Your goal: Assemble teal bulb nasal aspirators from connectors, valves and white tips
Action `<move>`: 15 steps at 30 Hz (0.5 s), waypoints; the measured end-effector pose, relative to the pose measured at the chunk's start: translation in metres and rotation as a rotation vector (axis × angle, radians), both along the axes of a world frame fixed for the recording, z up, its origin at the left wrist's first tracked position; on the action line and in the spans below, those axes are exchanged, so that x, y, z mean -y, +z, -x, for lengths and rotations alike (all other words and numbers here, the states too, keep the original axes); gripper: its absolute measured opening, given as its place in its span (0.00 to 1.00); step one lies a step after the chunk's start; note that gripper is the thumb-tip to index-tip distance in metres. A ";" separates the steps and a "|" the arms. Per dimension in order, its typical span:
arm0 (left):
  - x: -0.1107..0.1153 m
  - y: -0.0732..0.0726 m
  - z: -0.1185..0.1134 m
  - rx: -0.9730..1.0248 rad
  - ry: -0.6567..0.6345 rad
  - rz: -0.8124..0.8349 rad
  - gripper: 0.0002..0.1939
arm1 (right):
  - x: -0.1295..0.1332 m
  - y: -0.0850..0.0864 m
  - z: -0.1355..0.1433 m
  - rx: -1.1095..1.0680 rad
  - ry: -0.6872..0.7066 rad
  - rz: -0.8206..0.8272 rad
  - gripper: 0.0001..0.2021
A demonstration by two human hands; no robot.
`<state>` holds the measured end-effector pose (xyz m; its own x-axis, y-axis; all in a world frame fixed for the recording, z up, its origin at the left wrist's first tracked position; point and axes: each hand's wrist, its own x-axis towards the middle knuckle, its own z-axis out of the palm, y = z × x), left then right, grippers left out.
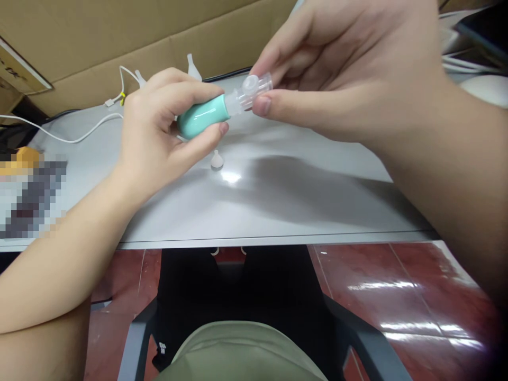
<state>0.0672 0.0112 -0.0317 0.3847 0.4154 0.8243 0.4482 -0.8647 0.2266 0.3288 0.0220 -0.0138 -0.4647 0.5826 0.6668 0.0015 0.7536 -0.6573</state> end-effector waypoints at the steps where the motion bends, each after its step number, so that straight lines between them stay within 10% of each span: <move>1: 0.001 0.001 0.000 -0.002 0.008 0.013 0.09 | 0.001 0.001 0.000 0.008 -0.011 -0.010 0.10; 15: 0.004 0.001 -0.004 -0.024 -0.038 -0.002 0.04 | 0.008 0.000 0.004 0.002 -0.091 0.017 0.09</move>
